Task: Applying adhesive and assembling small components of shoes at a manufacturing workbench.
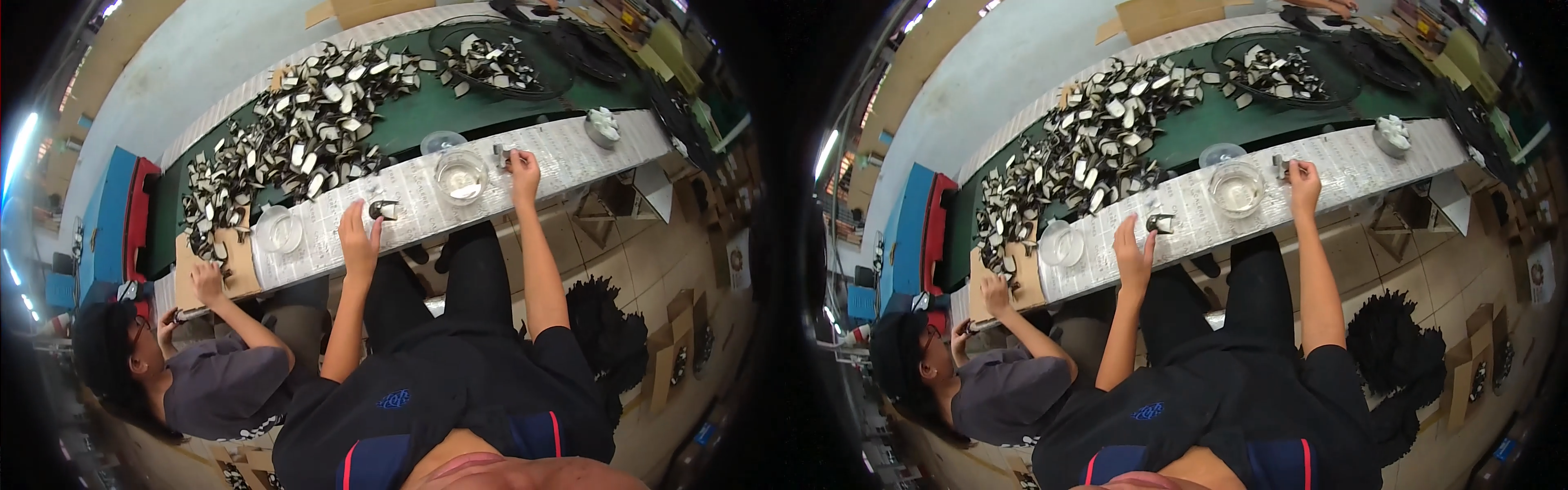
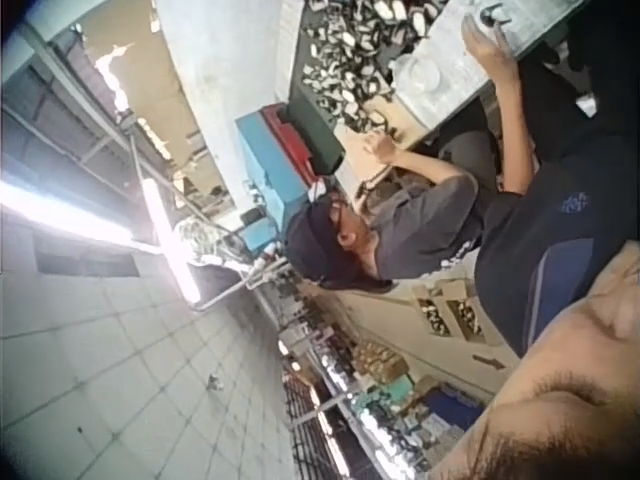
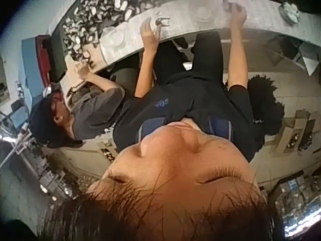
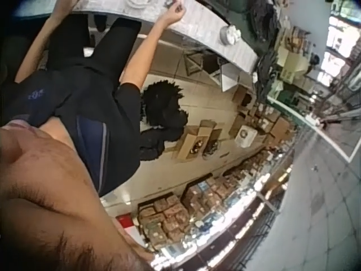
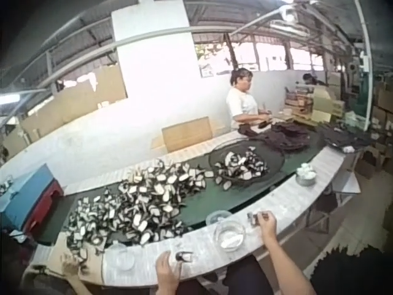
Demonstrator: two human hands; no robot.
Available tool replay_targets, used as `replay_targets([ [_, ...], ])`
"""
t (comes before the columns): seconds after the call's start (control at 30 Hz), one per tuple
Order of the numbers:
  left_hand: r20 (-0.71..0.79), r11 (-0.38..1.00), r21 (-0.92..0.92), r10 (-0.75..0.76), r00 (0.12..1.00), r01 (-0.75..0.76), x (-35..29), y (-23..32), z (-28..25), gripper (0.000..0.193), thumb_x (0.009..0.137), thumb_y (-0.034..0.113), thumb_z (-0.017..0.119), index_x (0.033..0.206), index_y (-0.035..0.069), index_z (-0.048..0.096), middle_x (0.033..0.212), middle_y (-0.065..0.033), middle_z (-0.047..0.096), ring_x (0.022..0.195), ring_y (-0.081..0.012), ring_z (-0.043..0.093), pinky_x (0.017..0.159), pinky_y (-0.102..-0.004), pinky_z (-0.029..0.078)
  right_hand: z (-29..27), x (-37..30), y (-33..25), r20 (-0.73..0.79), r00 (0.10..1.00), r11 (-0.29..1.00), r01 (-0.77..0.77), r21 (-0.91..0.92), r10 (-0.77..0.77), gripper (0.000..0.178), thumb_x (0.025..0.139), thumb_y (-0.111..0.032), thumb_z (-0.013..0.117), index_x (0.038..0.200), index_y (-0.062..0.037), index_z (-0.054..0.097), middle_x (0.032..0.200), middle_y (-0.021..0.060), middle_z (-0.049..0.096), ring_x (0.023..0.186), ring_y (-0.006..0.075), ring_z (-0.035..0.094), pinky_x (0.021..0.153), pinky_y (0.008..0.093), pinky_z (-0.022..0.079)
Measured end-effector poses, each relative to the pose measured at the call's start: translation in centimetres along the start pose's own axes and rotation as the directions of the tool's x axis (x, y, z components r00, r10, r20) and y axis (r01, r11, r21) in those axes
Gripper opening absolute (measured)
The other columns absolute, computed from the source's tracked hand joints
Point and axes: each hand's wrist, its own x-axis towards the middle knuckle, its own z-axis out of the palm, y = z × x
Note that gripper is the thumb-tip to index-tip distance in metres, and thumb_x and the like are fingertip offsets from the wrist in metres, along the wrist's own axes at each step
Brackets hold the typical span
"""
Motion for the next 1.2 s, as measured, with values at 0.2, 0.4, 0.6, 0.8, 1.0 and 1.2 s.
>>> replay_targets([
  [0.2, 0.187, 0.979, 0.197, -0.096, 0.978, 0.058, 0.5, -3.2, 1.5, 0.041, 0.087, 0.022, 0.069, 0.124, 0.01, 0.061, 0.147, -0.0192, 0.04, 0.136, -0.0401, 0.034, 0.11, -0.0487, 0.025, 0.5, -0.6, -0.3, -0.015, 1.0, 0.999, -0.014, -0.035, 0.014, 0.021, 0.094, -0.017, 0.065, 0.098, 0.0032, 0.06, 0.089, 0.0057, 0.065, 0.077, 0.0108, 0.062, 0.069, 0.0255, 0.053],
  [0.4, 0.104, 0.961, -0.129, -0.233, 0.967, 0.245, -1.6, -3.9, 2.5, 0.03, 0.095, 0.022, 0.06, 0.122, 0.008, 0.059, 0.142, -0.0181, 0.048, 0.125, -0.0372, 0.048, 0.103, -0.0451, 0.036, -0.2, -1.4, -0.2, -0.012, 1.0, 0.999, -0.027, -0.017, 0.026, 0.017, 0.094, -0.016, 0.064, 0.094, 0.0001, 0.061, 0.089, 0.0036, 0.062, 0.08, 0.0098, 0.06, 0.071, 0.0252, 0.054],
  [0.6, 0.503, 0.028, -0.776, -0.574, 0.646, 0.63, -3.5, 0.4, 0.1, 0.024, 0.102, 0.018, 0.049, 0.123, 0.008, 0.045, 0.117, -0.012, 0.058, 0.101, -0.0246, 0.062, 0.086, -0.0381, 0.051, -0.3, -1.1, -0.4, 0.017, 0.999, 0.999, -0.027, -0.017, 0.028, 0.018, 0.094, -0.017, 0.064, 0.097, 0.0008, 0.061, 0.09, 0.005, 0.064, 0.08, 0.0107, 0.061, 0.072, 0.0259, 0.053],
  [0.8, 0.657, -0.359, -0.745, -0.538, 0.527, 0.562, -5.0, 3.5, -1.7, 0.045, 0.095, 0.007, 0.059, 0.135, 0.002, 0.039, 0.106, -0.0099, 0.061, 0.091, -0.0212, 0.065, 0.083, -0.0366, 0.057, 0.6, -0.8, -0.6, 0.014, 1.0, 1.0, -0.023, -0.008, 0.023, 0.019, 0.094, -0.017, 0.065, 0.099, 0.0012, 0.061, 0.09, 0.0052, 0.065, 0.081, 0.0113, 0.062, 0.073, 0.0263, 0.053],
  [1.0, 0.759, -0.41, -0.648, -0.422, 0.496, 0.643, -4.6, 2.2, -1.1, 0.032, 0.096, 0.01, 0.059, 0.126, 0.001, 0.051, 0.112, -0.0086, 0.064, 0.099, -0.0206, 0.065, 0.086, -0.0359, 0.056, -0.4, -0.8, -0.2, -0.042, 0.999, 0.999, -0.013, -0.035, 0.012, 0.017, 0.094, -0.015, 0.064, 0.099, 0.0009, 0.062, 0.096, 0.0066, 0.066, 0.082, 0.0112, 0.062, 0.073, 0.0257, 0.052],
  [1.2, 0.724, -0.28, -0.674, -0.435, 0.535, 0.684, -4.0, 2.0, -1.4, 0.027, 0.099, 0.011, 0.054, 0.125, 0.004, 0.055, 0.116, -0.0064, 0.064, 0.101, -0.0153, 0.063, 0.081, -0.0303, 0.054, 2.5, -5.6, -8.3, -0.049, 0.996, 0.986, -0.063, 0.154, 0.071, 0.008, 0.094, -0.009, 0.063, 0.092, -0.0024, 0.058, 0.11, 0.0131, 0.065, 0.093, 0.0132, 0.06, 0.081, 0.0269, 0.05],
])
